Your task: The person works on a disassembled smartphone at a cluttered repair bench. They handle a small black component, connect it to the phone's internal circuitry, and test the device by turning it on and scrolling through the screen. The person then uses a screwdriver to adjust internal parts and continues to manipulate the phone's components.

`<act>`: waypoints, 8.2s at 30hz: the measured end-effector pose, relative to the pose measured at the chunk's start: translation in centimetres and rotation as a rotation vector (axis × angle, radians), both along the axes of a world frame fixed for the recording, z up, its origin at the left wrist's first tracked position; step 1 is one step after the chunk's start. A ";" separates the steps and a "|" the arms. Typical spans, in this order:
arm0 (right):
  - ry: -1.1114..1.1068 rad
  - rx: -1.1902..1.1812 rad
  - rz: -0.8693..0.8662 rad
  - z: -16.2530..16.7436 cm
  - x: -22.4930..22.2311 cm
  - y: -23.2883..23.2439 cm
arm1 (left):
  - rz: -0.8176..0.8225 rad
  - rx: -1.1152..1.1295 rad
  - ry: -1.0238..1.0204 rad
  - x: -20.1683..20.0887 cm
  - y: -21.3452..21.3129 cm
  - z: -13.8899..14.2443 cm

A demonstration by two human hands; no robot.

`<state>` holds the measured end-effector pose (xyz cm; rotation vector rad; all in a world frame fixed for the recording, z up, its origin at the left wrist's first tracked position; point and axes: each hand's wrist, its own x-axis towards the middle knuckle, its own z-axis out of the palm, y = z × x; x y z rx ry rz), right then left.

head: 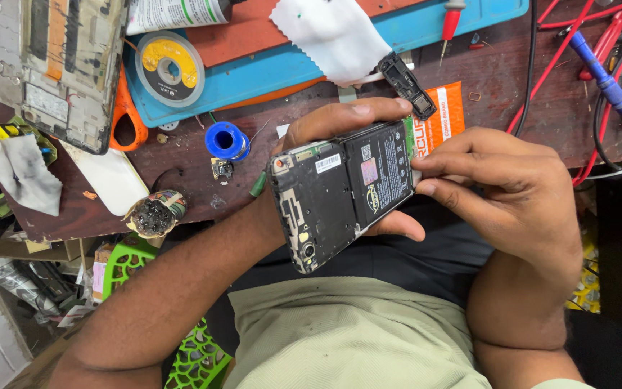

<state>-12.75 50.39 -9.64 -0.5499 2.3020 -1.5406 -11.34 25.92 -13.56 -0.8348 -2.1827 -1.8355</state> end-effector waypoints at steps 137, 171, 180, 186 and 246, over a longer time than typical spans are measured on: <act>0.190 0.039 0.007 0.0 0.5 -0.4 | -0.047 0.062 -0.037 0.5 0.3 0.1; 0.033 0.010 -0.099 -1.0 0.4 -0.6 | -0.030 0.057 -0.047 0.3 0.6 -0.2; -0.001 -0.037 -0.134 -1.3 0.3 0.1 | -0.025 0.108 -0.092 0.4 0.9 -0.3; 0.037 -0.289 -0.162 -2.1 0.8 0.6 | 0.011 0.024 -0.030 0.2 1.0 -0.1; -0.064 -0.264 -0.364 -4.2 0.7 -0.8 | -0.033 0.278 -0.112 -0.2 1.8 -0.8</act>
